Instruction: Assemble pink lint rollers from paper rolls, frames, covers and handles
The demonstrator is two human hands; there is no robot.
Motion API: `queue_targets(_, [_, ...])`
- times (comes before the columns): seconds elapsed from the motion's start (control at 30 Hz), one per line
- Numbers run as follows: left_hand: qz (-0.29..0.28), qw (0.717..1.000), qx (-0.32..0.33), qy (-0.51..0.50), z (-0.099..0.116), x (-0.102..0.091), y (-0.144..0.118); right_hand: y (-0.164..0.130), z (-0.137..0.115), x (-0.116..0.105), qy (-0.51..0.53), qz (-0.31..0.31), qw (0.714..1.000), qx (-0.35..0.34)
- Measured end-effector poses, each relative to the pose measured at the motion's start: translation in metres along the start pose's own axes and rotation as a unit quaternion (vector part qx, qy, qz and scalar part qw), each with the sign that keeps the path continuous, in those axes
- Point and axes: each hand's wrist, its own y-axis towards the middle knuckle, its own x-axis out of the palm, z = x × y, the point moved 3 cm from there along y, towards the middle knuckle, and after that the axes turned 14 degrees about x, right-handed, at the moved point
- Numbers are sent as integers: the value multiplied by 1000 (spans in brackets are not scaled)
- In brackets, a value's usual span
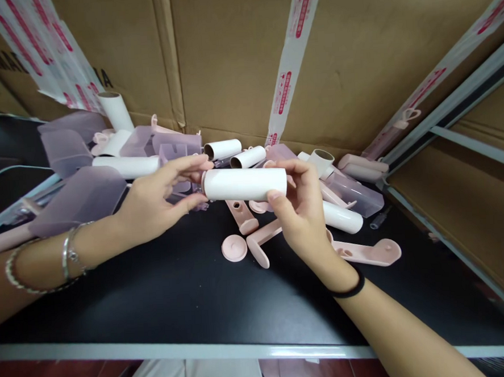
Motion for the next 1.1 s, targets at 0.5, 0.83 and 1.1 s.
queue_targets(0.5, [114, 977, -55, -171, 10, -4, -1, 1, 0, 9, 38, -45, 992, 116])
queue_targets(0.83, [50, 992, 53, -107, 18, -7, 1, -9, -3, 15, 107, -65, 972, 198])
queue_targets(1.1, [-9, 982, 185, -29, 45, -9, -1, -22, -10, 25, 200, -76, 945, 246])
